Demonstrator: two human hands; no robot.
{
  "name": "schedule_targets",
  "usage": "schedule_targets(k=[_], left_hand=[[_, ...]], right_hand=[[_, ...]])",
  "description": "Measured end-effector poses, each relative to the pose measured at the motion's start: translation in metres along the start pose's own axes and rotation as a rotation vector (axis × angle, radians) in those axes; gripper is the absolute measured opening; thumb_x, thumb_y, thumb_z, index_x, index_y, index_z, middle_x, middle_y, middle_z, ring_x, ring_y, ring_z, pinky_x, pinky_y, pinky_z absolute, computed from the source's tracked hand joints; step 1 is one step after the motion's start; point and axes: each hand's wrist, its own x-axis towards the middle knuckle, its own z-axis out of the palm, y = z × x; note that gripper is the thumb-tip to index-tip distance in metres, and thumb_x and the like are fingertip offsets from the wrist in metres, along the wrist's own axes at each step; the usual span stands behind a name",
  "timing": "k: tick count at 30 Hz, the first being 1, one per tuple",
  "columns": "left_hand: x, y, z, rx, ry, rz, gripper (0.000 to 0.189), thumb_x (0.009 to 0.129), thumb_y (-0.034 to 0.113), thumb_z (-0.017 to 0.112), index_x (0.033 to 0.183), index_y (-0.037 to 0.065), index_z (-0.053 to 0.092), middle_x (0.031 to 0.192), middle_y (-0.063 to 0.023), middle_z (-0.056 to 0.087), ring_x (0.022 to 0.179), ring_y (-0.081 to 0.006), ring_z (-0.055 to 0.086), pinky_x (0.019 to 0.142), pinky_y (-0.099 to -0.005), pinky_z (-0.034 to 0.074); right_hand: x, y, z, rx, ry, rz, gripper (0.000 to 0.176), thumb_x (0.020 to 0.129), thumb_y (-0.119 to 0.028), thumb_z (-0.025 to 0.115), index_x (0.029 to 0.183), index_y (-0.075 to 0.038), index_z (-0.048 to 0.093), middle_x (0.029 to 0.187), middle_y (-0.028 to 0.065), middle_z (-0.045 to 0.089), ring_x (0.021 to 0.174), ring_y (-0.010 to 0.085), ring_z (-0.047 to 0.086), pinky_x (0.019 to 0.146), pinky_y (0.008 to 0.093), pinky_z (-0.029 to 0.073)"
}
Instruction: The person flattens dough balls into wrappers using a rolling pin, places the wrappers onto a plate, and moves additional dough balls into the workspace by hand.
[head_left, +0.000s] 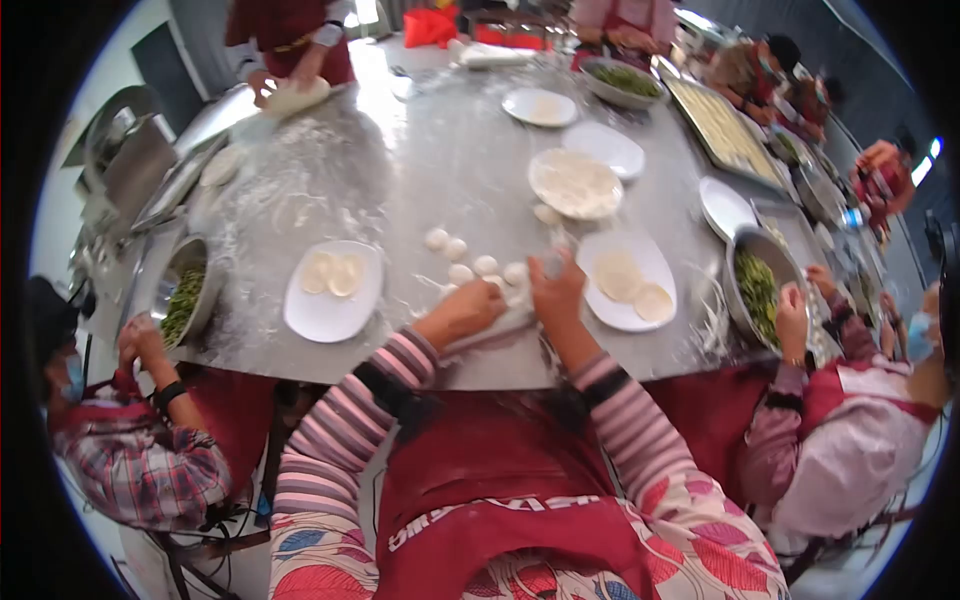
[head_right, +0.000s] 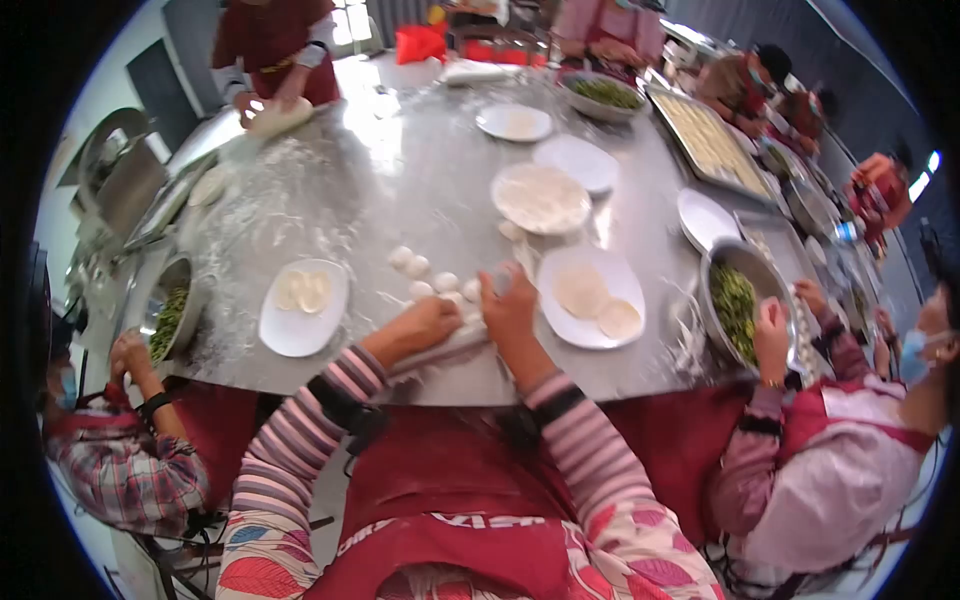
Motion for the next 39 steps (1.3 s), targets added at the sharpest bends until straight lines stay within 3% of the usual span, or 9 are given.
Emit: schedule_targets(k=[4,9,11,15,22,28,31,33,39], left_hand=[[-0.016,-0.013,0.005,0.114,0.046,0.077,0.028,0.074,0.021,0.059,0.086,-0.004,0.061,0.082,-0.0204,0.062,0.077,-0.0304,0.060,0.068,-0.0359,0.045],[-0.056,-0.028,-0.062,-0.231,0.091,0.014,0.027,0.074,0.021,0.062,0.085,-0.004,0.059,0.077,-0.0116,0.061,0.073,-0.0187,0.057,0.065,-0.0310,0.045],[-0.075,-0.055,-0.107,-0.320,0.227,-0.086,0.022,0.074,0.016,0.063,0.085,-0.002,0.059,0.075,-0.0072,0.059,0.071,-0.0135,0.054,0.064,-0.0284,0.045],[-0.097,-0.128,-0.152,0.043,0.929,-0.322,0.019,0.073,0.012,0.063,0.085,-0.001,0.060,0.077,-0.0069,0.061,0.069,-0.0136,0.056,0.065,-0.0282,0.046],[-0.042,-0.083,-0.080,0.048,0.292,-0.095,0.024,0.071,0.022,0.062,0.078,-0.002,0.062,0.073,-0.0149,0.063,0.068,-0.0209,0.060,0.063,-0.0311,0.047],[-0.002,-0.042,-0.019,0.337,0.469,-0.100,0.024,0.067,0.021,0.068,0.073,0.000,0.059,0.069,-0.0151,0.060,0.066,-0.0250,0.060,0.059,-0.0332,0.046],[-0.006,-0.025,-0.015,0.058,0.124,-0.078,0.023,0.065,0.016,0.070,0.075,-0.001,0.058,0.067,-0.0127,0.060,0.066,-0.0222,0.060,0.057,-0.0323,0.046],[-0.004,-0.026,0.000,-0.128,0.082,-0.084,0.022,0.063,0.017,0.070,0.073,0.000,0.059,0.067,-0.0129,0.061,0.065,-0.0228,0.060,0.059,-0.0331,0.047],[0.009,-0.021,0.005,-0.256,-0.006,-0.013,0.016,0.065,0.012,0.066,0.074,-0.001,0.061,0.069,-0.0106,0.062,0.063,-0.0183,0.060,0.058,-0.0307,0.047]], right_hand=[[-0.026,-0.012,-0.047,0.186,-0.060,0.148,0.024,0.069,-0.006,0.070,0.083,-0.001,0.051,0.067,0.0146,0.056,0.057,0.0303,0.054,0.054,0.0375,0.044],[-0.047,-0.015,-0.063,0.315,-0.089,0.257,0.023,0.069,-0.002,0.068,0.079,-0.003,0.048,0.068,0.0099,0.052,0.057,0.0244,0.052,0.055,0.0326,0.043],[-0.046,-0.015,-0.062,0.350,-0.102,0.293,0.022,0.069,-0.002,0.068,0.079,-0.003,0.048,0.069,0.0096,0.051,0.058,0.0235,0.051,0.056,0.0316,0.043],[-0.040,-0.016,-0.061,0.346,-0.108,0.252,0.021,0.070,-0.002,0.068,0.077,-0.003,0.048,0.067,0.0085,0.051,0.056,0.0218,0.051,0.054,0.0302,0.042],[-0.040,-0.017,-0.059,0.370,-0.109,0.276,0.022,0.070,-0.002,0.069,0.077,-0.003,0.048,0.066,0.0077,0.051,0.054,0.0192,0.050,0.052,0.0286,0.042],[-0.047,-0.018,-0.068,0.341,-0.114,0.263,0.023,0.069,-0.002,0.069,0.078,-0.004,0.048,0.069,0.0086,0.052,0.058,0.0209,0.052,0.055,0.0299,0.042],[-0.049,-0.030,-0.073,0.346,-0.088,0.239,0.023,0.070,-0.002,0.070,0.078,-0.003,0.048,0.065,0.0083,0.053,0.055,0.0183,0.053,0.052,0.0285,0.042],[-0.036,-0.045,-0.079,0.568,-0.177,0.497,0.023,0.071,-0.004,0.070,0.078,-0.003,0.048,0.058,0.0075,0.053,0.049,0.0139,0.052,0.045,0.0264,0.040],[0.007,-0.028,-0.031,0.307,-0.130,0.192,0.022,0.070,-0.004,0.070,0.077,-0.004,0.050,0.056,0.0088,0.052,0.048,0.0170,0.054,0.045,0.0285,0.041]])
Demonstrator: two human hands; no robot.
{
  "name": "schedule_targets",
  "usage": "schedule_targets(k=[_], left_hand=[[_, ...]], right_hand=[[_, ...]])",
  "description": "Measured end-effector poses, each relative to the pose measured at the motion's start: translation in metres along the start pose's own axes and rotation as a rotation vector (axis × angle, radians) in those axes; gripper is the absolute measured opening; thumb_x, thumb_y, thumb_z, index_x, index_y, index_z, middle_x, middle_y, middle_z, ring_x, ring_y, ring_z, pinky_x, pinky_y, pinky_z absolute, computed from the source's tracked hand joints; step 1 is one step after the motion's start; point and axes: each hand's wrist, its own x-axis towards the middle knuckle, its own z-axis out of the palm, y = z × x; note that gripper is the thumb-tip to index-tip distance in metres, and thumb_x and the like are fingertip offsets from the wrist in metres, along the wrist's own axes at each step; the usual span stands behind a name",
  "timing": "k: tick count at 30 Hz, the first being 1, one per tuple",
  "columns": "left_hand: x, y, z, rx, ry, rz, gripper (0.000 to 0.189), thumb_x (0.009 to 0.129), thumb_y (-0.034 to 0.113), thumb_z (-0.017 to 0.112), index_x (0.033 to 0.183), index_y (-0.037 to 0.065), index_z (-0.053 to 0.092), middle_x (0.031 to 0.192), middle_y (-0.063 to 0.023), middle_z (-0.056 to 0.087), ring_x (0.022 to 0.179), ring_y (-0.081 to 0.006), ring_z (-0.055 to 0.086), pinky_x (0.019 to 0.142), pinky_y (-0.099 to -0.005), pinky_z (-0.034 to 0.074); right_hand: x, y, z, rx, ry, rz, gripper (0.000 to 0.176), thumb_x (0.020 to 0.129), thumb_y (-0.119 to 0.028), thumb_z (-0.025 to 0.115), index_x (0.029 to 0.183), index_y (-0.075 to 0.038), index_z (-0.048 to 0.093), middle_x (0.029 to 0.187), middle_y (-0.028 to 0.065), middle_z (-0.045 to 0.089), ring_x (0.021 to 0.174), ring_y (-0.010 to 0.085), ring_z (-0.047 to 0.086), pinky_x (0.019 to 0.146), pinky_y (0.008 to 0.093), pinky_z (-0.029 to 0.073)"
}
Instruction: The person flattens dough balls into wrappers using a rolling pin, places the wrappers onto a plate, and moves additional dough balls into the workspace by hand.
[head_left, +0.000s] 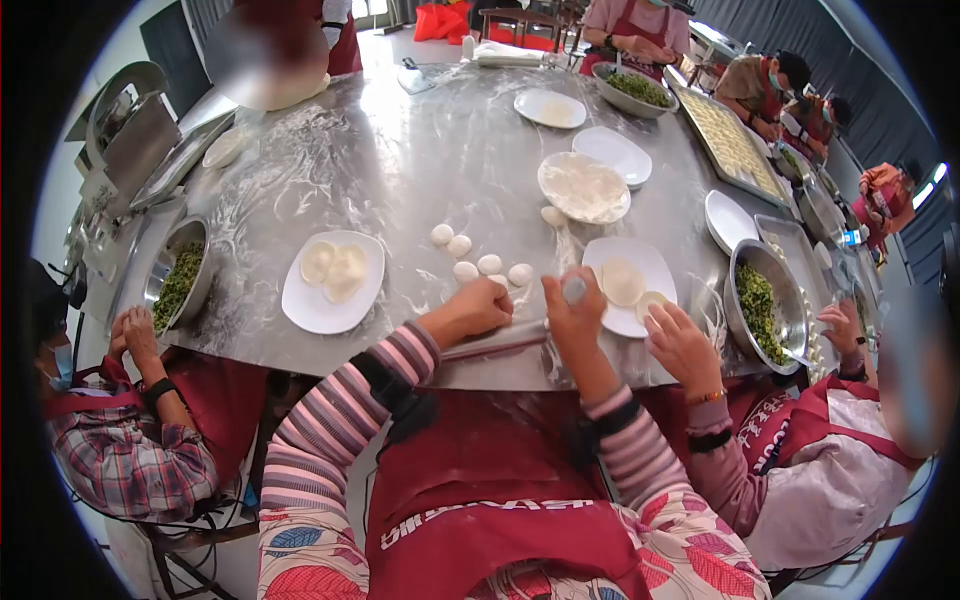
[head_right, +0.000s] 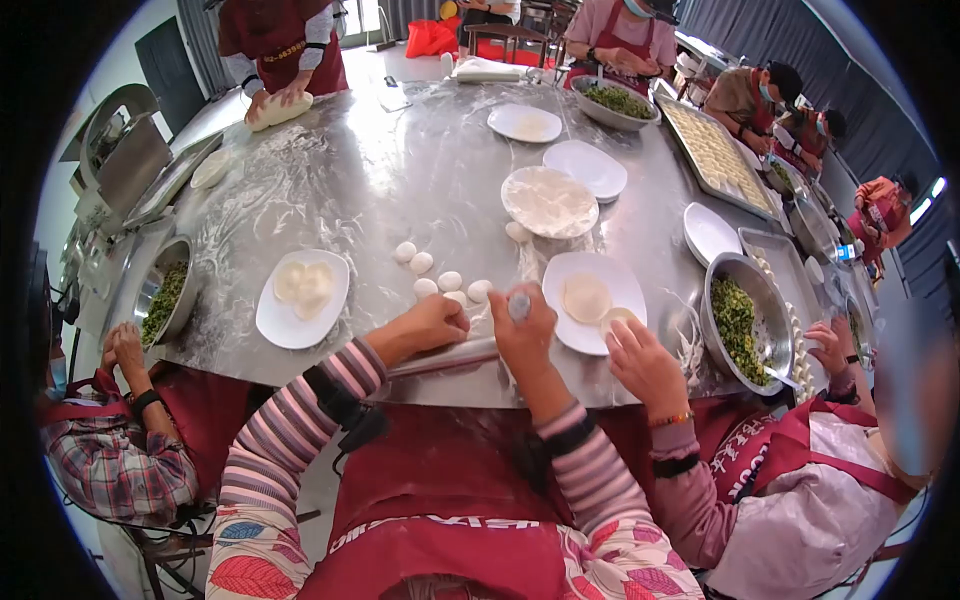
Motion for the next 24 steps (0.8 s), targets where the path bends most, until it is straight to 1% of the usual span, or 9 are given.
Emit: schedule_targets(k=[5,7,10,12,14,18,22,23,24], left_hand=[[-0.001,0.015,-0.012,0.242,-0.197,0.001,0.016,0.070,0.010,0.060,0.081,-0.002,0.062,0.072,-0.0112,0.063,0.064,-0.0178,0.060,0.058,-0.0294,0.047],[-0.012,0.003,-0.013,0.190,-0.126,0.010,0.016,0.070,0.010,0.059,0.080,-0.002,0.060,0.071,-0.0113,0.062,0.063,-0.0179,0.059,0.057,-0.0297,0.047],[-0.018,-0.004,-0.010,0.090,-0.140,-0.022,0.014,0.072,0.010,0.058,0.079,-0.002,0.057,0.069,-0.0117,0.059,0.062,-0.0188,0.058,0.057,-0.0306,0.046],[-0.014,0.009,-0.008,0.195,-0.050,0.023,0.015,0.073,0.011,0.058,0.080,-0.002,0.057,0.071,-0.0127,0.060,0.065,-0.0199,0.058,0.059,-0.0312,0.046],[-0.006,0.009,-0.007,0.217,0.007,0.073,0.015,0.075,0.012,0.058,0.081,-0.002,0.057,0.071,-0.0131,0.061,0.067,-0.0210,0.059,0.062,-0.0317,0.046],[-0.013,0.010,-0.016,0.260,-0.102,0.052,0.013,0.074,0.011,0.058,0.079,-0.002,0.057,0.069,-0.0128,0.061,0.070,-0.0208,0.061,0.062,-0.0322,0.046],[-0.021,0.003,-0.019,0.024,-0.136,-0.131,0.011,0.074,0.010,0.058,0.076,0.000,0.056,0.071,-0.0121,0.060,0.070,-0.0205,0.061,0.062,-0.0324,0.046],[-0.018,0.006,-0.018,0.140,-0.081,-0.054,0.011,0.074,0.010,0.058,0.076,0.000,0.056,0.071,-0.0122,0.060,0.070,-0.0209,0.061,0.063,-0.0325,0.046],[-0.018,0.010,-0.017,0.256,-0.028,0.028,0.011,0.075,0.011,0.058,0.077,0.000,0.056,0.071,-0.0122,0.060,0.071,-0.0212,0.061,0.063,-0.0327,0.046]], right_hand=[[-0.014,0.004,-0.007,-0.048,0.042,-0.013,0.023,0.068,-0.005,0.071,0.078,-0.003,0.051,0.061,0.0105,0.053,0.050,0.0245,0.053,0.050,0.0313,0.044],[-0.033,0.004,-0.021,-0.063,0.081,-0.130,0.025,0.067,-0.005,0.071,0.081,-0.001,0.051,0.062,0.0114,0.054,0.051,0.0259,0.054,0.051,0.0325,0.044],[-0.029,0.008,-0.017,-0.089,0.041,-0.017,0.026,0.068,-0.005,0.071,0.085,0.000,0.051,0.063,0.0134,0.055,0.052,0.0293,0.055,0.051,0.0350,0.044],[-0.003,0.023,0.006,-0.134,0.068,-0.126,0.026,0.070,-0.009,0.070,0.086,0.000,0.052,0.063,0.0181,0.055,0.055,0.0364,0.055,0.049,0.0392,0.043],[0.011,0.023,0.022,-0.073,0.027,-0.012,0.025,0.070,-0.010,0.070,0.084,0.000,0.051,0.064,0.0189,0.055,0.056,0.0377,0.055,0.050,0.0389,0.043],[-0.018,0.011,-0.008,-0.144,0.062,-0.073,0.023,0.070,-0.008,0.069,0.082,-0.001,0.051,0.062,0.0162,0.055,0.053,0.0334,0.055,0.050,0.0367,0.044],[-0.033,0.005,-0.020,-0.071,0.048,0.015,0.022,0.070,-0.006,0.070,0.082,-0.001,0.052,0.061,0.0128,0.054,0.052,0.0289,0.055,0.051,0.0348,0.045],[-0.020,0.013,-0.008,-0.084,0.049,-0.002,0.022,0.070,-0.007,0.070,0.082,-0.001,0.052,0.062,0.0138,0.055,0.053,0.0318,0.056,0.050,0.0358,0.044],[-0.006,0.026,0.009,-0.258,0.138,-0.195,0.023,0.070,-0.009,0.070,0.082,-0.001,0.053,0.063,0.0153,0.056,0.055,0.0346,0.056,0.051,0.0383,0.044]])
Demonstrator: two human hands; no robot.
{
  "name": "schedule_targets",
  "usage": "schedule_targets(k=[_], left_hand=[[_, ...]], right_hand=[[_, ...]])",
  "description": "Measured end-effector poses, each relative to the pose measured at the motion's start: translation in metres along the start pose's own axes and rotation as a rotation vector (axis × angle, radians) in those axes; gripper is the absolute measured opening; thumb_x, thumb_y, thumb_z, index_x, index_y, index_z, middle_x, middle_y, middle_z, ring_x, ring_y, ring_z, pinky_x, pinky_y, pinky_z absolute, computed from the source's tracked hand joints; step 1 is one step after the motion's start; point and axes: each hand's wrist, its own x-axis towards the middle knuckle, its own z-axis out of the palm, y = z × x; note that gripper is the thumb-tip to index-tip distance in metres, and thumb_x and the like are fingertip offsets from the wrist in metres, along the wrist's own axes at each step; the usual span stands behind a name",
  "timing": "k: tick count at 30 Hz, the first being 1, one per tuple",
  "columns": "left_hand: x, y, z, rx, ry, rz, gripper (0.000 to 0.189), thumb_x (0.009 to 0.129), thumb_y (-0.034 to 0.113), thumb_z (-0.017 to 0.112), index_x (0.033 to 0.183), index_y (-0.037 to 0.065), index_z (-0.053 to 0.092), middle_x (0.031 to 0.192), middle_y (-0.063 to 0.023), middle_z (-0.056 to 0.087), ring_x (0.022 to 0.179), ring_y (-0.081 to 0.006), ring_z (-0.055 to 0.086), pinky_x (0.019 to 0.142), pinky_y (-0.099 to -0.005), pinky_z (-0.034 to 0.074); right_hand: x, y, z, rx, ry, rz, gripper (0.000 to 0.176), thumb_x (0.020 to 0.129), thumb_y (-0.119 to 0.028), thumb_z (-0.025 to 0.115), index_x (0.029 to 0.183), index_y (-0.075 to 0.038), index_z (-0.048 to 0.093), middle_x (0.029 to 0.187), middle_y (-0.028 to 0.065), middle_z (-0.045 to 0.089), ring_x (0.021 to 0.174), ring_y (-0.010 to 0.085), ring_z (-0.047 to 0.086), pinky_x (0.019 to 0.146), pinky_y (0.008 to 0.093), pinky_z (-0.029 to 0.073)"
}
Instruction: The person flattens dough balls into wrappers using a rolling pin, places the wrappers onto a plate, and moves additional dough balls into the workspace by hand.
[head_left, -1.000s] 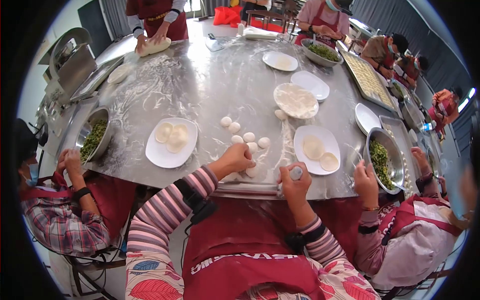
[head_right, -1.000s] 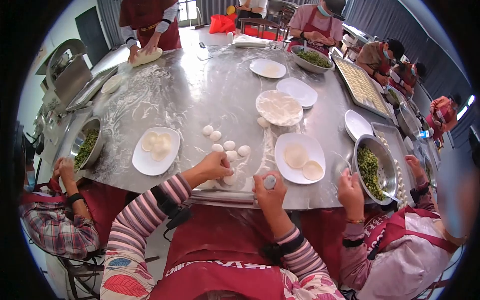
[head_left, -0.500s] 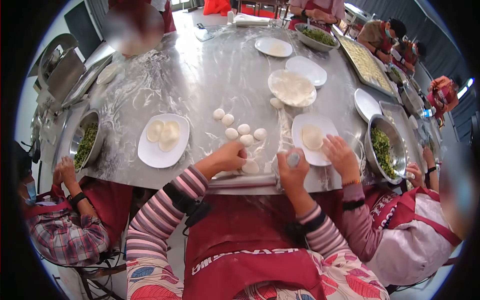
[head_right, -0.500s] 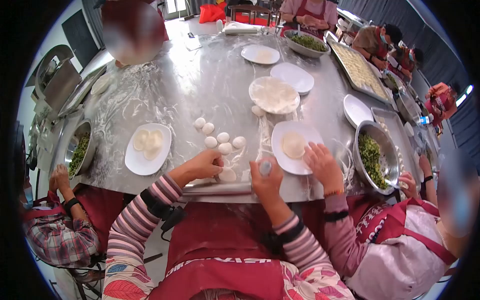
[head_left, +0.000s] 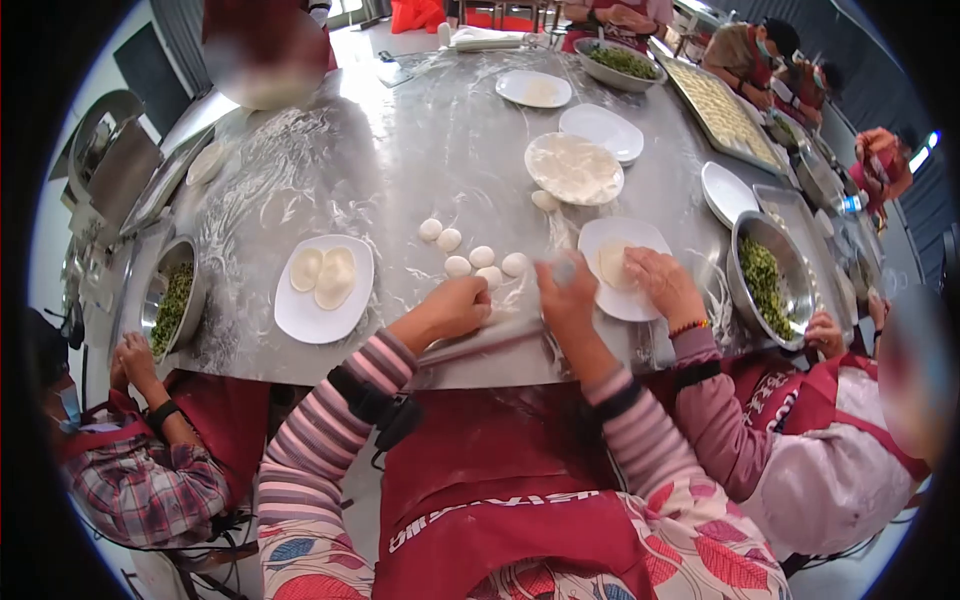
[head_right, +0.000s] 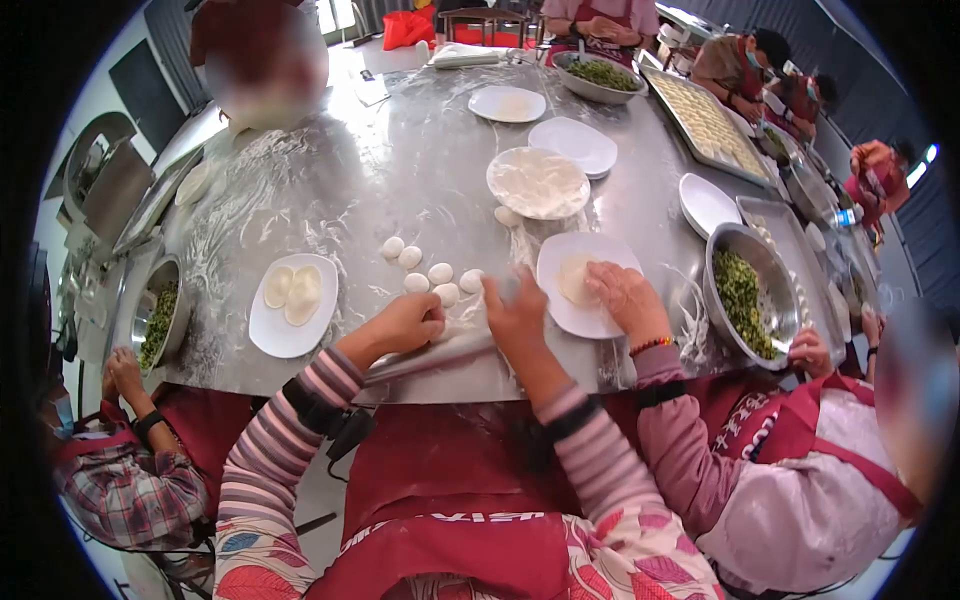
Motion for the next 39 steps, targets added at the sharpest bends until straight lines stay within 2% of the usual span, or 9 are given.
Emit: schedule_targets(k=[4,7,10,12,16,23,28,37,39], left_hand=[[0.014,0.001,0.001,0.062,0.107,0.094,0.011,0.076,0.011,0.057,0.079,0.001,0.057,0.071,-0.0123,0.060,0.070,-0.0217,0.060,0.063,-0.0326,0.046],[0.001,0.002,-0.004,0.110,-0.059,0.017,0.013,0.076,0.011,0.057,0.082,0.000,0.058,0.071,-0.0128,0.060,0.069,-0.0215,0.060,0.063,-0.0323,0.046],[-0.004,-0.004,-0.001,-0.188,-0.080,-0.103,0.013,0.075,0.011,0.057,0.083,0.000,0.058,0.071,-0.0132,0.060,0.069,-0.0213,0.060,0.062,-0.0324,0.046],[-0.001,-0.002,0.003,-0.036,-0.079,0.068,0.013,0.076,0.011,0.056,0.083,-0.001,0.058,0.070,-0.0126,0.060,0.069,-0.0204,0.060,0.062,-0.0326,0.046],[0.021,0.002,0.010,0.094,0.059,0.074,0.016,0.076,0.014,0.057,0.082,-0.001,0.059,0.074,-0.0185,0.061,0.072,-0.0289,0.060,0.064,-0.0367,0.045],[-0.001,-0.001,0.005,-0.022,-0.064,0.018,0.015,0.072,0.013,0.059,0.079,-0.001,0.058,0.074,-0.0193,0.060,0.068,-0.0314,0.058,0.062,-0.0379,0.044],[0.013,0.006,0.010,0.106,0.028,0.024,0.014,0.073,0.011,0.058,0.078,-0.002,0.057,0.070,-0.0175,0.059,0.067,-0.0285,0.058,0.061,-0.0368,0.044],[-0.006,0.001,0.012,-0.213,-0.158,-0.116,0.016,0.076,0.013,0.057,0.080,-0.002,0.058,0.073,-0.0195,0.060,0.071,-0.0270,0.059,0.064,-0.0385,0.044],[-0.001,0.009,0.013,0.000,0.055,0.038,0.017,0.075,0.013,0.057,0.083,-0.003,0.057,0.075,-0.0196,0.060,0.070,-0.0264,0.059,0.064,-0.0377,0.045]], right_hand=[[0.021,-0.002,0.018,0.132,-0.092,0.131,0.024,0.070,-0.011,0.070,0.082,0.000,0.052,0.065,0.0163,0.057,0.059,0.0361,0.057,0.053,0.0405,0.044],[-0.006,-0.007,-0.019,0.099,-0.130,0.170,0.023,0.070,-0.010,0.069,0.081,0.000,0.051,0.067,0.0166,0.057,0.060,0.0351,0.057,0.055,0.0396,0.044],[-0.028,-0.016,-0.046,0.248,-0.095,0.199,0.024,0.070,-0.010,0.070,0.083,0.000,0.052,0.068,0.0175,0.057,0.061,0.0349,0.057,0.055,0.0387,0.044],[-0.014,-0.005,-0.022,0.109,-0.087,0.135,0.026,0.070,-0.011,0.070,0.085,0.000,0.051,0.068,0.0183,0.056,0.060,0.0351,0.056,0.054,0.0384,0.044],[0.022,-0.001,0.023,0.167,-0.126,0.149,0.025,0.071,-0.013,0.069,0.085,-0.001,0.051,0.064,0.0160,0.056,0.057,0.0353,0.056,0.051,0.0399,0.043],[-0.034,-0.009,-0.043,0.306,-0.119,0.283,0.023,0.070,-0.007,0.070,0.083,-0.002,0.051,0.068,0.0164,0.057,0.059,0.0347,0.058,0.054,0.0382,0.045],[0.016,0.000,0.015,0.146,-0.115,0.143,0.021,0.070,-0.008,0.068,0.080,-0.002,0.051,0.065,0.0176,0.056,0.058,0.0371,0.056,0.052,0.0396,0.044],[-0.015,-0.016,-0.036,0.165,-0.083,0.140,0.025,0.070,-0.010,0.069,0.085,-0.001,0.052,0.064,0.0167,0.056,0.056,0.0363,0.056,0.051,0.0397,0.044],[0.003,-0.004,-0.003,0.118,-0.087,0.135,0.026,0.070,-0.011,0.070,0.085,-0.002,0.052,0.066,0.0161,0.057,0.058,0.0354,0.057,0.050,0.0409,0.043]])
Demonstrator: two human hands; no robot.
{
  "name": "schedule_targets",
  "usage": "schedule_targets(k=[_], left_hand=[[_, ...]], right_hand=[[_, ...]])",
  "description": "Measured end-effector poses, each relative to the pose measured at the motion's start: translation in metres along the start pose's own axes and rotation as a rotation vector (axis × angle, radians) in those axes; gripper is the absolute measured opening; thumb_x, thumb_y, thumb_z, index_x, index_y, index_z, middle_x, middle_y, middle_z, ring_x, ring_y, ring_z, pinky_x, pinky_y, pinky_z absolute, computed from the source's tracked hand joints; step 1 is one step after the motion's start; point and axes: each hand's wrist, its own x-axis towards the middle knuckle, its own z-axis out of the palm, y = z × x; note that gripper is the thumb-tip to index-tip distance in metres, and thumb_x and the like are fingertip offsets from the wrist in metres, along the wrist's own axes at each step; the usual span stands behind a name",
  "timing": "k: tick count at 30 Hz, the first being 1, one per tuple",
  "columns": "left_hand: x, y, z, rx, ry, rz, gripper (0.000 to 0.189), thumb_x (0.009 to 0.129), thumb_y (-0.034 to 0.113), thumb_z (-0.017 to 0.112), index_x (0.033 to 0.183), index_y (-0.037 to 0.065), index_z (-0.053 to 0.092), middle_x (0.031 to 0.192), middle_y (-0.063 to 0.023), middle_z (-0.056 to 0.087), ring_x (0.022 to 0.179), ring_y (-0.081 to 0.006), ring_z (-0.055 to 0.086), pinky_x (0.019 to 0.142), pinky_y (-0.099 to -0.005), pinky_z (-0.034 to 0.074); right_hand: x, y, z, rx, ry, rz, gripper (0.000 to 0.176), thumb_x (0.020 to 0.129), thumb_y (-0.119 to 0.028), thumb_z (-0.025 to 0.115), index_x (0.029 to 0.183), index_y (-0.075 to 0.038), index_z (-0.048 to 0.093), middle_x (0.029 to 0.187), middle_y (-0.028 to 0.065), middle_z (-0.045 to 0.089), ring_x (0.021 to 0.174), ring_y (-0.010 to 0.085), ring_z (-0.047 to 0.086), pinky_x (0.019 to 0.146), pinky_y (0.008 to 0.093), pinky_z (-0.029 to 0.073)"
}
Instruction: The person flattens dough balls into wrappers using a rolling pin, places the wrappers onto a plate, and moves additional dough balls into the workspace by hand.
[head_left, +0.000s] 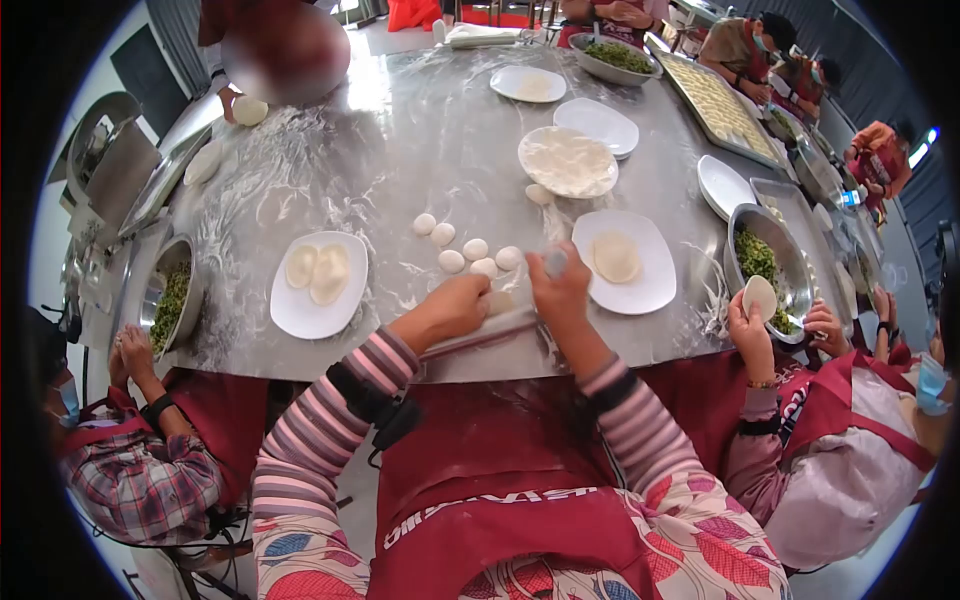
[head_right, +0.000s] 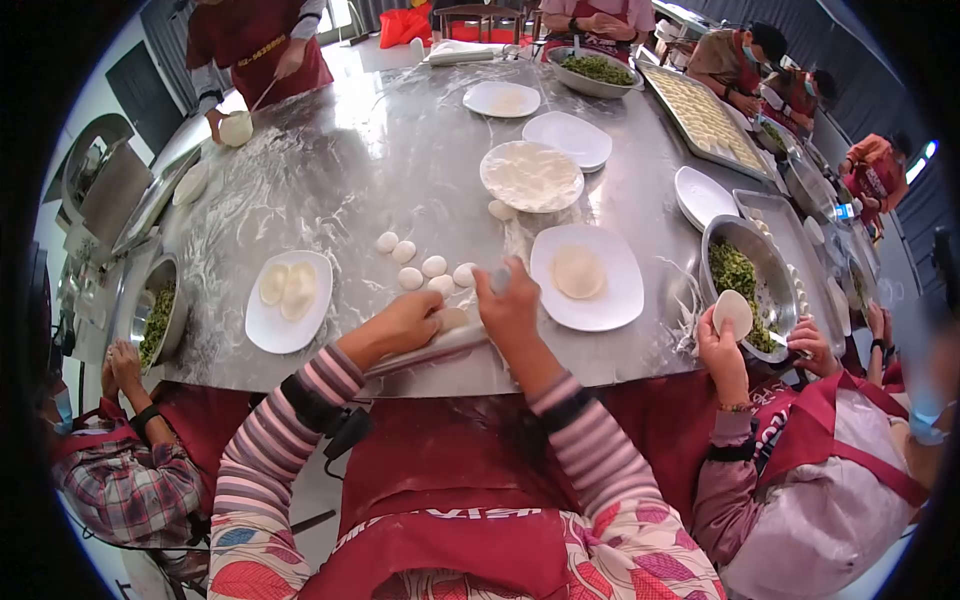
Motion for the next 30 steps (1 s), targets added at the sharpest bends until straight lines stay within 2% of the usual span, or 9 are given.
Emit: schedule_targets(k=[5,11,13,16,18,22,28,29,30], left_hand=[[0.017,0.000,-0.004,0.062,-0.087,-0.030,0.020,0.076,0.013,0.055,0.087,-0.003,0.056,0.080,-0.0202,0.060,0.070,-0.0278,0.059,0.065,-0.0372,0.045],[-0.006,-0.009,-0.004,-0.116,-0.078,-0.067,0.019,0.077,0.015,0.054,0.083,-0.002,0.058,0.076,-0.0207,0.060,0.070,-0.0300,0.059,0.065,-0.0374,0.045],[-0.008,-0.002,-0.001,-0.039,-0.072,-0.021,0.020,0.078,0.016,0.054,0.083,-0.003,0.058,0.075,-0.0212,0.059,0.069,-0.0300,0.059,0.064,-0.0379,0.045],[0.009,-0.010,0.000,-0.026,-0.015,-0.031,0.029,0.080,0.024,0.052,0.079,-0.005,0.058,0.071,-0.0228,0.058,0.067,-0.0321,0.059,0.061,-0.0414,0.043],[0.006,-0.012,0.001,0.018,0.032,-0.011,0.028,0.078,0.024,0.053,0.077,-0.003,0.059,0.071,-0.0224,0.059,0.068,-0.0339,0.059,0.061,-0.0415,0.043],[-0.022,-0.008,-0.005,0.033,0.006,0.015,0.029,0.072,0.024,0.059,0.085,-0.002,0.059,0.081,-0.0226,0.060,0.078,-0.0335,0.059,0.072,-0.0405,0.044],[-0.079,-0.044,-0.134,0.083,0.156,-0.212,0.036,0.070,0.025,0.068,0.090,-0.003,0.057,0.084,-0.0102,0.060,0.080,-0.0138,0.056,0.067,-0.0289,0.045],[-0.086,-0.069,-0.152,-0.107,0.185,-0.262,0.037,0.067,0.022,0.072,0.090,-0.003,0.058,0.085,-0.0115,0.061,0.080,-0.0163,0.057,0.068,-0.0301,0.047],[-0.091,-0.078,-0.168,0.090,0.305,-0.374,0.036,0.066,0.018,0.072,0.091,-0.004,0.059,0.086,-0.0136,0.061,0.079,-0.0195,0.059,0.071,-0.0304,0.048]], right_hand=[[0.004,-0.006,-0.003,0.012,0.003,-0.069,0.026,0.070,-0.012,0.070,0.085,-0.002,0.052,0.066,0.0163,0.057,0.060,0.0346,0.057,0.051,0.0407,0.043],[-0.045,-0.012,-0.038,0.143,0.001,0.131,0.026,0.070,-0.012,0.070,0.084,-0.001,0.051,0.065,0.0177,0.055,0.057,0.0344,0.056,0.050,0.0392,0.043],[-0.014,-0.006,-0.015,-0.047,0.057,-0.036,0.026,0.070,-0.012,0.070,0.086,0.000,0.052,0.066,0.0184,0.056,0.057,0.0356,0.055,0.050,0.0394,0.043],[0.012,0.004,0.013,0.018,-0.047,0.011,0.029,0.071,-0.012,0.070,0.089,0.001,0.052,0.069,0.0198,0.056,0.059,0.0374,0.055,0.053,0.0411,0.043],[0.002,0.017,0.015,-0.084,0.065,-0.104,0.030,0.071,-0.012,0.070,0.091,0.001,0.052,0.071,0.0205,0.057,0.061,0.0382,0.055,0.055,0.0427,0.044],[-0.033,-0.012,-0.034,0.042,-0.016,0.071,0.025,0.070,-0.006,0.070,0.084,-0.002,0.050,0.066,0.0133,0.055,0.057,0.0273,0.055,0.055,0.0357,0.044],[-0.047,-0.010,-0.045,0.169,-0.031,0.115,0.022,0.070,-0.003,0.069,0.079,-0.003,0.048,0.064,0.0083,0.051,0.055,0.0217,0.051,0.054,0.0301,0.042],[-0.045,-0.011,-0.045,0.168,-0.039,0.116,0.022,0.071,-0.003,0.069,0.078,-0.003,0.048,0.065,0.0081,0.050,0.055,0.0213,0.050,0.054,0.0296,0.042],[-0.043,-0.013,-0.045,0.173,-0.037,0.117,0.022,0.071,-0.003,0.069,0.078,-0.003,0.048,0.065,0.0081,0.050,0.055,0.0213,0.050,0.054,0.0296,0.042]])
